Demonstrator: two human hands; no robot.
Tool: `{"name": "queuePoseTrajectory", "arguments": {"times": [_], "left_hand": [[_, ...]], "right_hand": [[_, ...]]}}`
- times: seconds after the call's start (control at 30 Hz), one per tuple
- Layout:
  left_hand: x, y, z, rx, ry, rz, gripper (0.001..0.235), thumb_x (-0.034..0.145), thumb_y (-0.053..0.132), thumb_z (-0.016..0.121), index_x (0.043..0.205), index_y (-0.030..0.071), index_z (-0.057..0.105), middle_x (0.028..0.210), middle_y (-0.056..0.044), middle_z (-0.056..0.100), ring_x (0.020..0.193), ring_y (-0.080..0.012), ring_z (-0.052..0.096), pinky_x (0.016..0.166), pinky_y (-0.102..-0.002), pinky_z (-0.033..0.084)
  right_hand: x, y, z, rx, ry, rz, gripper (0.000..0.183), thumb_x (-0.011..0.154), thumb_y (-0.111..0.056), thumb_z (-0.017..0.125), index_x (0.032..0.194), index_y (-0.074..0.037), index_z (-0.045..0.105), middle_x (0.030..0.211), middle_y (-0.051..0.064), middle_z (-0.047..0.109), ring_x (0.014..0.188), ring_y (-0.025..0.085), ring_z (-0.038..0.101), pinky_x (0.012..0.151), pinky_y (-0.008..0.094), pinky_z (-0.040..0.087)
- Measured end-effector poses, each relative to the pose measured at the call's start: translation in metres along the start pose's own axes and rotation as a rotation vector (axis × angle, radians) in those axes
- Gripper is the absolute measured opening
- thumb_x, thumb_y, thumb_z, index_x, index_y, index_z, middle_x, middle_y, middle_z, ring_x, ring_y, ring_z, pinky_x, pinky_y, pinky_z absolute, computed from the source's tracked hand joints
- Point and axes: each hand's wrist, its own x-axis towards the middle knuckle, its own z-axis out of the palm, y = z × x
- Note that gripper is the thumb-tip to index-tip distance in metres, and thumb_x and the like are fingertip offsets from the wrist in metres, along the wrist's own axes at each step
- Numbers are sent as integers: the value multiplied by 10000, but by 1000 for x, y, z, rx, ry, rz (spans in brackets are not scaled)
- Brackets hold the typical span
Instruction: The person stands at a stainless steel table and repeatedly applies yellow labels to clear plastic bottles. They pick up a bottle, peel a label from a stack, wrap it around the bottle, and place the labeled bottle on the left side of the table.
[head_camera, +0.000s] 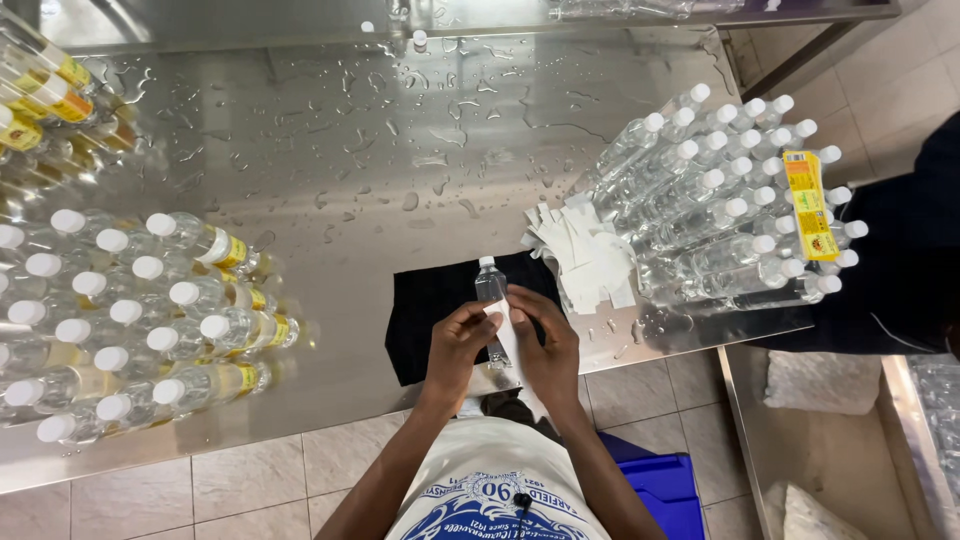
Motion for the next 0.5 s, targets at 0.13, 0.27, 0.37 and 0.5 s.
{"name": "queuePoseTrajectory", "arguments": {"times": [0.13, 0.27, 0.37, 0.5], "left_hand": [[6, 2, 14, 129, 9, 67, 285, 1060, 165, 763, 1283, -10, 797, 952, -122, 690, 961, -131, 663, 891, -410, 614], [12, -7, 26, 58, -12, 69, 299, 1065, 111, 731, 1310, -54, 776, 1120, -201, 754, 1109, -220, 711, 924, -447, 584], [16, -11, 34, 95, 25, 62, 245, 1004, 75, 785, 1225, -22, 824, 1217, -171, 788, 1185, -190, 697, 993, -400, 587], [24, -15, 44, 65, 35, 63, 255, 981, 62, 811, 1214, -40, 826, 1220, -168, 788, 1181, -199, 729, 1015, -390, 590]], "right_hand": [[7, 12, -12, -209, 69, -95, 215, 1013, -171, 807, 1212, -104, 853, 1153, 82, 761, 1136, 269, 770, 979, 432, 615], [12, 13, -20, -94, 68, -71, 190, 1085, -121, 705, 1194, -40, 837, 1037, 124, 816, 1096, 290, 802, 906, 439, 639], [19, 17, -26, -121, 49, -100, 142, 1011, -139, 803, 1092, -25, 829, 925, 115, 793, 1078, 344, 816, 875, 444, 651], [30, 19, -36, -165, 66, -134, 144, 1048, -117, 754, 1145, -46, 832, 911, 87, 805, 1021, 284, 827, 852, 394, 649]]}}
